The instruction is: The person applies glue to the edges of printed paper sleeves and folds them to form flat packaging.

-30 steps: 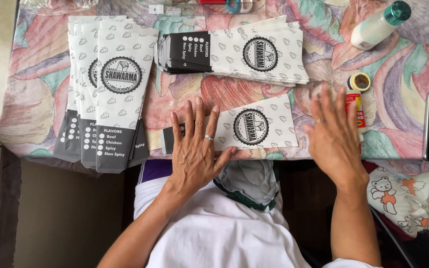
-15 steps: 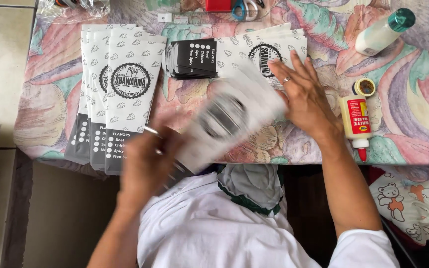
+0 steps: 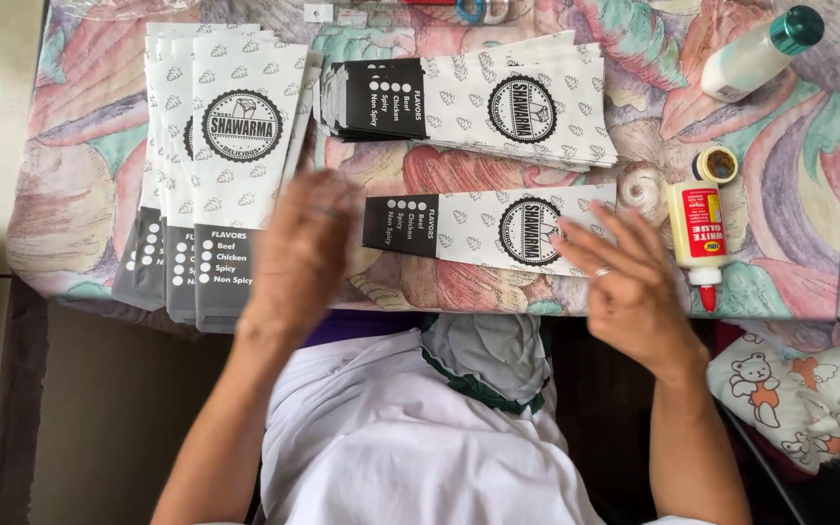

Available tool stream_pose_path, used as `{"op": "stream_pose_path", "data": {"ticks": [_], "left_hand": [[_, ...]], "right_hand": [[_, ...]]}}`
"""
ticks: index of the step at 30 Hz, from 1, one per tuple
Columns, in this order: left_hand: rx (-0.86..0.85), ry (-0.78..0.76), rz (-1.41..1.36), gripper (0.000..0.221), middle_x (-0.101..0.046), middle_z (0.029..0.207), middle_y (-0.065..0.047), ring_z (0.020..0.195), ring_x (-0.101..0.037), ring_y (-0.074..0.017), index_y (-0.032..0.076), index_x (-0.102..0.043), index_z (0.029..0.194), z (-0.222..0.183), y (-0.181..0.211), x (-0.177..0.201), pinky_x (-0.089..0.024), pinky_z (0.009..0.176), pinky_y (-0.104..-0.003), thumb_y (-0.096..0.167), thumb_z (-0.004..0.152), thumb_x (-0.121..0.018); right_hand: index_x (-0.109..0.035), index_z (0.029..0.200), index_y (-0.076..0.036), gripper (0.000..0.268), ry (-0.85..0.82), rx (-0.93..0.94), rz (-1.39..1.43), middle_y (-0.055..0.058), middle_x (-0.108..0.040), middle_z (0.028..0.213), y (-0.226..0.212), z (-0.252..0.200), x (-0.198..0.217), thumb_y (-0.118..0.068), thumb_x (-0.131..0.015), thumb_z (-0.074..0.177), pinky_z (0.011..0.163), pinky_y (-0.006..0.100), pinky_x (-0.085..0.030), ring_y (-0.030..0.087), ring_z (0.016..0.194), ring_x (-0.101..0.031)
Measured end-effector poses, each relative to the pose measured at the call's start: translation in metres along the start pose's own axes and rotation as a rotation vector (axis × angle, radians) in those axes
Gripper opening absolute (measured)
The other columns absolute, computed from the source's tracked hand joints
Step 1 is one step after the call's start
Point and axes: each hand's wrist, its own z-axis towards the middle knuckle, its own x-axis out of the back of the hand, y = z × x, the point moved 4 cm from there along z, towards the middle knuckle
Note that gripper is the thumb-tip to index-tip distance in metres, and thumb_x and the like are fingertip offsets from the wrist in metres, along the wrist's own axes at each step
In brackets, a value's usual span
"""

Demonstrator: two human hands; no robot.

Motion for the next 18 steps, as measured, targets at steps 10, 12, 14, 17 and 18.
{"op": "stream_pose_path", "data": {"ticks": [10,12,14,17,18], "left_hand": [[-0.214,-0.207,-0.251,0.028,-0.064,0.14,-0.022,0.136,-0.055,-0.0421,0.002,-0.072,0.124,0.009,0.049,-0.052,-0.047,0.112,-0.05,0.017,0.101,-0.066],[-0.189,-0.131,-0.198,0.02,-0.071,0.129,-0.015,0.125,-0.064,-0.0376,0.006,-0.077,0.112,0.012,0.053,-0.051,-0.057,0.093,-0.047,0.021,0.101,-0.068],[-0.185,-0.157,-0.184,0.016,-0.072,0.128,-0.012,0.122,-0.065,-0.0352,0.008,-0.077,0.104,0.012,0.054,-0.051,-0.059,0.082,-0.045,0.021,0.097,-0.072],[-0.171,-0.203,-0.19,0.016,-0.075,0.123,-0.009,0.119,-0.068,-0.0313,0.011,-0.079,0.101,0.021,0.049,-0.047,-0.061,0.071,-0.043,0.023,0.09,-0.079],[-0.166,-0.227,-0.213,0.022,-0.077,0.12,-0.008,0.117,-0.069,-0.0298,0.013,-0.08,0.105,0.024,0.047,-0.046,-0.06,0.072,-0.043,0.025,0.086,-0.083]], "right_hand": [[-0.061,0.147,0.014,0.083,-0.021,-0.786,-0.235,0.027,-0.07,0.112,0.097,-0.059,0.039,-0.051,-0.077,0.097,0.094,0.058,-0.043,0.047,0.113,-0.06],[-0.066,0.14,-0.006,0.059,0.017,-0.984,0.215,0.008,-0.073,0.103,0.09,-0.049,0.043,-0.031,-0.082,0.089,0.077,0.036,-0.045,0.019,0.087,-0.062],[-0.067,0.134,-0.002,0.049,0.214,-0.992,0.382,0.009,-0.071,0.11,0.096,-0.064,0.033,-0.019,-0.083,0.091,0.081,0.033,-0.052,0.019,0.095,-0.065],[-0.064,0.119,-0.004,0.034,0.628,-0.93,0.788,0.008,-0.07,0.116,0.112,-0.085,0.031,-0.003,-0.083,0.09,0.093,0.028,-0.062,0.016,0.104,-0.07],[-0.06,0.11,-0.012,0.034,0.847,-0.856,1.023,0.004,-0.072,0.115,0.117,-0.096,0.033,0.0,-0.083,0.088,0.101,0.027,-0.066,0.012,0.104,-0.072]]}}
